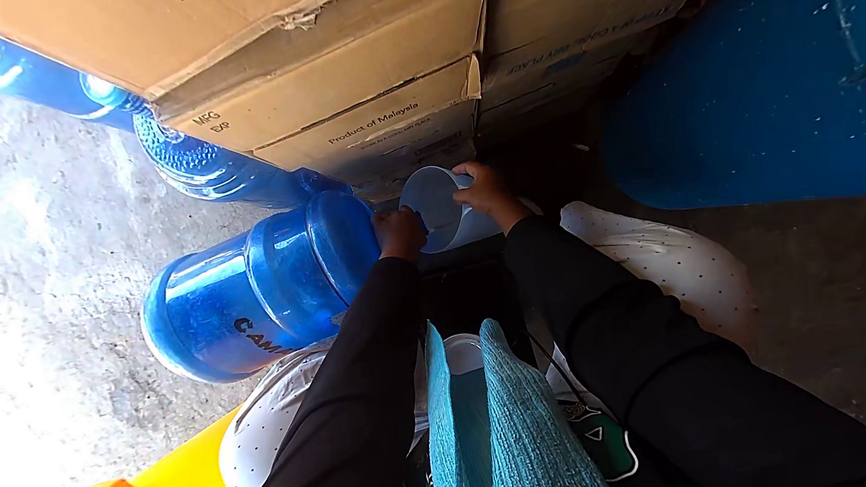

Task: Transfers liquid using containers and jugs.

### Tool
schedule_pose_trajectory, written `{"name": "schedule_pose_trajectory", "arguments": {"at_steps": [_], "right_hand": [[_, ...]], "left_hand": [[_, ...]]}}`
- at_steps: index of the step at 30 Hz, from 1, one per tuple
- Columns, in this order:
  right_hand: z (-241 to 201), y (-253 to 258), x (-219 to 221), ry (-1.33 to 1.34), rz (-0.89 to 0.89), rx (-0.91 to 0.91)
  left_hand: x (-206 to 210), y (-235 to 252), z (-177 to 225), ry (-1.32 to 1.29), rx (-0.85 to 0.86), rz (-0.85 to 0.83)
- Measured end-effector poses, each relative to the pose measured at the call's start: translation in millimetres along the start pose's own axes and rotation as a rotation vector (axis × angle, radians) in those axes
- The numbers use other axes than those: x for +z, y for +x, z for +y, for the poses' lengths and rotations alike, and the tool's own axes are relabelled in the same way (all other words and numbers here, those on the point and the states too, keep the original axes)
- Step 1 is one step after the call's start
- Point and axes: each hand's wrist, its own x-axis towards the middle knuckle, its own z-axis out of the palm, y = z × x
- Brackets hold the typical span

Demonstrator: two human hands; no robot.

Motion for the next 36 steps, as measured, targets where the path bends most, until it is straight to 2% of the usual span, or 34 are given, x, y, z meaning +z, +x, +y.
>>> {"name": "schedule_pose_trajectory", "arguments": {"at_steps": [11, 13, 18, 25, 36], "right_hand": [[13.6, -13.7, -11.2, 0.113, 0.010, -0.047], [13.7, -14.0, -15.0, 0.076, -0.022, -0.033], [-4.7, -22.0, -26.1, -0.088, -0.126, 0.138], [-19.0, -29.0, -26.1, -0.318, -0.156, 0.278], [-33.6, -42.7, -21.7, -0.391, -0.128, 0.319]], "left_hand": [[-3.1, -7.3, 0.4, 0.008, 0.004, 0.007], [-2.5, -7.3, 0.5, 0.016, 0.005, 0.014], [-1.9, -9.0, 2.5, 0.026, 0.008, 0.016], [-2.6, -11.4, 1.5, 0.029, 0.024, 0.015], [-6.3, -5.2, -1.0, 0.006, 0.012, 0.014]]}}
